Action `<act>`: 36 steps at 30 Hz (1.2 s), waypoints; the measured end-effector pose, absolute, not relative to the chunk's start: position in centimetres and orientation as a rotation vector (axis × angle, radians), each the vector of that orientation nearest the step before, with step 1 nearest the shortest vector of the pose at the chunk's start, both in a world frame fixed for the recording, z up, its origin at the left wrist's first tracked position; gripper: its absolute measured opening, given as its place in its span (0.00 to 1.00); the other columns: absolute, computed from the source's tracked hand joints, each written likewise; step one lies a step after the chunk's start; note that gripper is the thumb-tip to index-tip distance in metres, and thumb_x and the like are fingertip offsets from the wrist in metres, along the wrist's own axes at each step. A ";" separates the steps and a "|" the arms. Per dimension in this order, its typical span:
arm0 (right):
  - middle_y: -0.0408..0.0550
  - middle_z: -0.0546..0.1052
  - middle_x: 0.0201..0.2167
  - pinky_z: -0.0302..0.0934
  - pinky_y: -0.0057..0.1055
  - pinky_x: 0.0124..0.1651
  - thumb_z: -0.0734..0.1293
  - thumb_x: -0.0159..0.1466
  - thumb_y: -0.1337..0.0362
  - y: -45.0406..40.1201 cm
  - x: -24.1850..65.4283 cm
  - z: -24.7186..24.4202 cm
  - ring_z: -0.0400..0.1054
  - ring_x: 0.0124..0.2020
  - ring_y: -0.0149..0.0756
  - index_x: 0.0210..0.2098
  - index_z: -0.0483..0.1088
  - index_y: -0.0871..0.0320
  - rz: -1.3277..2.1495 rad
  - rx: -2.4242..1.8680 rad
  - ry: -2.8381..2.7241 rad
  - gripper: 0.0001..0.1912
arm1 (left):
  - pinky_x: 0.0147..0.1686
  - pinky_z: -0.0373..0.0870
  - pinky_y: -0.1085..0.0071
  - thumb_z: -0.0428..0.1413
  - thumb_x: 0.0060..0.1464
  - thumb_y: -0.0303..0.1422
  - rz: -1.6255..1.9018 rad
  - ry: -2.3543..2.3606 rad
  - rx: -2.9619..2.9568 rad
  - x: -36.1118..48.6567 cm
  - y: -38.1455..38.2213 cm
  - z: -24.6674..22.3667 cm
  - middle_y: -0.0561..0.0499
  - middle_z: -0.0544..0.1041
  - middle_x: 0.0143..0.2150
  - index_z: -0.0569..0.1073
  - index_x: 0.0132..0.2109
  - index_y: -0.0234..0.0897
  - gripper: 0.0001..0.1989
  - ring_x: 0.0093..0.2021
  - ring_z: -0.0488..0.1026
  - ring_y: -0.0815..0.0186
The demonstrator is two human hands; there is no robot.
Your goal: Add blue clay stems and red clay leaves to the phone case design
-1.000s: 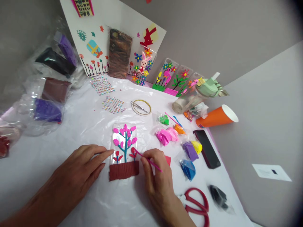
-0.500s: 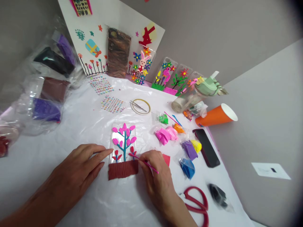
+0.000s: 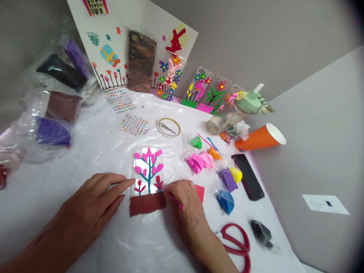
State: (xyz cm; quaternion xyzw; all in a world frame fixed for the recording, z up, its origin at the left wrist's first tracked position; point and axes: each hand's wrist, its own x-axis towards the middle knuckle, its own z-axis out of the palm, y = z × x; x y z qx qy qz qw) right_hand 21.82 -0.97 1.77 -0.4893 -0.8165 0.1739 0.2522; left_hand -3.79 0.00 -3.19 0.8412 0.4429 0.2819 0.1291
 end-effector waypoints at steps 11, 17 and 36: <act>0.44 0.75 0.36 0.62 0.30 0.41 0.60 0.73 0.71 -1.2 21.7 2.2 0.67 0.36 0.35 0.43 0.67 0.54 0.554 -1.392 -2.008 0.07 | 0.58 0.60 0.69 0.44 0.72 0.35 0.804 1.319 2.412 -3.9 -0.3 -3.6 0.52 0.72 0.54 0.70 0.61 0.44 0.17 0.54 0.68 0.64; 0.45 0.75 0.36 0.62 0.30 0.41 0.60 0.73 0.72 -1.1 21.4 1.9 0.67 0.35 0.35 0.43 0.66 0.55 0.479 -1.393 -2.070 0.07 | 0.59 0.61 0.68 0.45 0.71 0.36 0.794 1.341 2.372 -3.9 -0.4 -3.8 0.53 0.73 0.55 0.69 0.62 0.48 0.17 0.55 0.69 0.63; 0.46 0.74 0.33 0.60 0.33 0.40 0.58 0.72 0.74 -1.0 21.1 1.8 0.65 0.32 0.36 0.41 0.65 0.55 0.345 -1.362 -2.165 0.08 | 0.60 0.60 0.66 0.45 0.71 0.34 0.743 1.318 2.360 -4.0 -0.4 -3.5 0.53 0.71 0.56 0.65 0.64 0.49 0.18 0.56 0.67 0.62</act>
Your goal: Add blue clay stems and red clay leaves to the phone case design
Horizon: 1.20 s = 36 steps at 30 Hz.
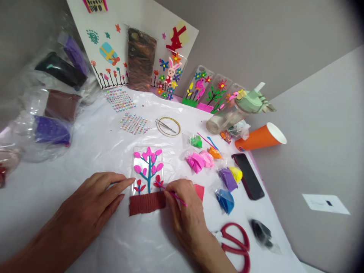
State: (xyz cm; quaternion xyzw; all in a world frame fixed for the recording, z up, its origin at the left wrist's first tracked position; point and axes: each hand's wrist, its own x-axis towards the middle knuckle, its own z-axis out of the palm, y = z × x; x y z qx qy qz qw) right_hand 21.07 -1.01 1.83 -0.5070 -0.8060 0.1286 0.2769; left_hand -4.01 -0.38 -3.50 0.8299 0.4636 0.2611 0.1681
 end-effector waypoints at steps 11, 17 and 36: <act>0.46 0.74 0.33 0.60 0.33 0.40 0.59 0.71 0.74 -1.2 21.2 2.1 0.66 0.32 0.37 0.41 0.65 0.55 0.351 -1.362 -2.154 0.09 | 0.58 0.62 0.66 0.46 0.71 0.34 0.763 1.307 2.361 -4.1 -0.4 -3.4 0.52 0.72 0.55 0.67 0.63 0.49 0.17 0.56 0.68 0.62; 0.46 0.74 0.32 0.60 0.33 0.40 0.58 0.71 0.75 -1.0 21.2 1.7 0.65 0.32 0.37 0.40 0.65 0.56 0.360 -1.357 -2.200 0.09 | 0.56 0.64 0.65 0.46 0.71 0.34 0.795 1.308 2.388 -3.8 -0.1 -3.4 0.52 0.73 0.54 0.68 0.62 0.47 0.17 0.54 0.69 0.62; 0.45 0.76 0.34 0.64 0.31 0.40 0.61 0.72 0.72 -0.9 21.5 2.0 0.69 0.34 0.35 0.42 0.68 0.55 0.550 -1.367 -2.024 0.07 | 0.58 0.64 0.63 0.46 0.70 0.36 0.744 1.353 2.314 -4.0 -0.4 -3.5 0.52 0.73 0.55 0.67 0.63 0.53 0.18 0.56 0.69 0.60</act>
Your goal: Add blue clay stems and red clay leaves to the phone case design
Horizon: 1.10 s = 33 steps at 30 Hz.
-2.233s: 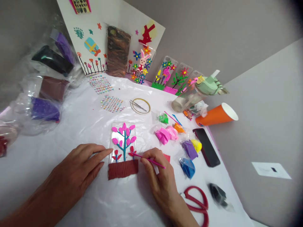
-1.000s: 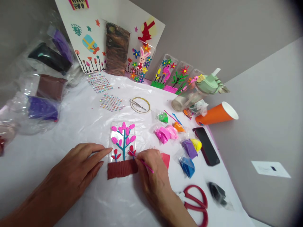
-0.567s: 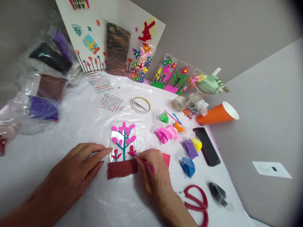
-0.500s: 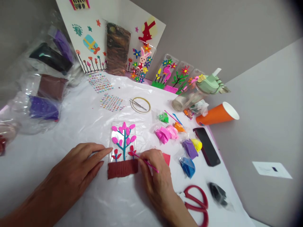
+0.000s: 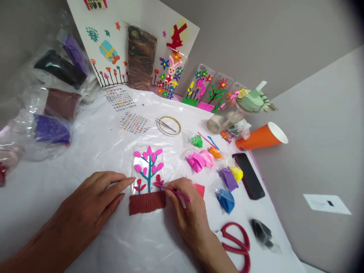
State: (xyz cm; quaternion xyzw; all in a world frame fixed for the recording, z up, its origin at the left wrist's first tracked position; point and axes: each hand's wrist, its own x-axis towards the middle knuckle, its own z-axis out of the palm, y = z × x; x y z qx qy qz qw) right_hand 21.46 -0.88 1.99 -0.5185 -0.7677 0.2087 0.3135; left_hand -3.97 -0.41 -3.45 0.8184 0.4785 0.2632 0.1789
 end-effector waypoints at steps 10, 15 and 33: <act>0.44 0.76 0.35 0.63 0.30 0.41 0.61 0.72 0.72 -1.0 21.6 2.2 0.69 0.35 0.34 0.42 0.68 0.55 0.599 -1.375 -2.029 0.07 | 0.59 0.61 0.66 0.46 0.71 0.34 0.742 1.315 2.352 -4.1 -0.5 -3.4 0.53 0.71 0.56 0.65 0.64 0.49 0.18 0.56 0.67 0.62; 0.45 0.76 0.36 0.63 0.30 0.42 0.60 0.72 0.73 -1.0 21.7 2.5 0.69 0.36 0.34 0.42 0.67 0.55 0.596 -1.370 -2.049 0.08 | 0.59 0.61 0.66 0.46 0.71 0.34 0.724 1.329 2.351 -4.0 -0.4 -3.5 0.53 0.71 0.56 0.65 0.64 0.50 0.18 0.57 0.67 0.62; 0.43 0.74 0.35 0.63 0.27 0.39 0.62 0.72 0.72 -1.6 22.1 2.9 0.69 0.35 0.32 0.43 0.67 0.54 0.553 -1.416 -1.904 0.07 | 0.60 0.57 0.69 0.45 0.72 0.36 0.712 1.301 2.360 -4.1 -0.4 -3.5 0.53 0.69 0.56 0.66 0.64 0.48 0.17 0.57 0.65 0.63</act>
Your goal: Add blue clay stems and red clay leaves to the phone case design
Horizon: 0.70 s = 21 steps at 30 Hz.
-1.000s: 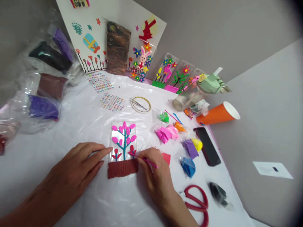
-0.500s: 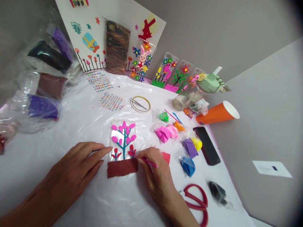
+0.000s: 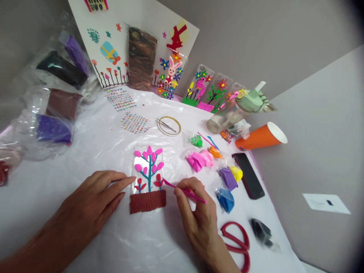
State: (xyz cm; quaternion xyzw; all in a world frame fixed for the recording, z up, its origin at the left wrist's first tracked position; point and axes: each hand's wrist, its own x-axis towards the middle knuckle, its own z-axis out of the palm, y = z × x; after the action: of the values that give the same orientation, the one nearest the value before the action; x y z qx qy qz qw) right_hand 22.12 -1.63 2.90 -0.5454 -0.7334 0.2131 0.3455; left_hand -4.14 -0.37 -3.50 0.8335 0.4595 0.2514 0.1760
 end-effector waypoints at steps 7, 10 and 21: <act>0.44 0.75 0.32 0.63 0.28 0.35 0.62 0.73 0.69 -1.7 21.7 2.3 0.70 0.31 0.34 0.41 0.67 0.55 0.317 -1.427 -2.031 0.04 | 0.60 0.56 0.70 0.45 0.72 0.36 0.723 1.293 2.359 -3.9 -0.2 -3.3 0.53 0.69 0.57 0.66 0.63 0.47 0.17 0.57 0.65 0.64; 0.44 0.75 0.32 0.63 0.28 0.34 0.61 0.74 0.68 -1.7 21.7 2.2 0.69 0.30 0.34 0.39 0.66 0.55 0.260 -1.429 -2.061 0.06 | 0.61 0.56 0.70 0.45 0.72 0.36 0.705 1.298 2.343 -3.9 -0.1 -3.3 0.53 0.68 0.57 0.65 0.64 0.47 0.17 0.58 0.64 0.64; 0.45 0.73 0.33 0.60 0.28 0.36 0.57 0.75 0.69 -1.9 21.6 1.9 0.66 0.32 0.34 0.41 0.65 0.56 0.272 -1.387 -2.181 0.07 | 0.59 0.58 0.69 0.45 0.72 0.35 0.739 1.286 2.376 -4.0 -0.2 -3.2 0.53 0.69 0.56 0.65 0.63 0.47 0.17 0.56 0.65 0.64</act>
State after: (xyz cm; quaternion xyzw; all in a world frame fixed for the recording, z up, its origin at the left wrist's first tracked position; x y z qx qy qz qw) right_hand 21.58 -1.90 1.92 -0.5141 -0.8085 0.1008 0.2680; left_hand -4.00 -0.23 -3.23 0.8360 0.4524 0.2600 0.1694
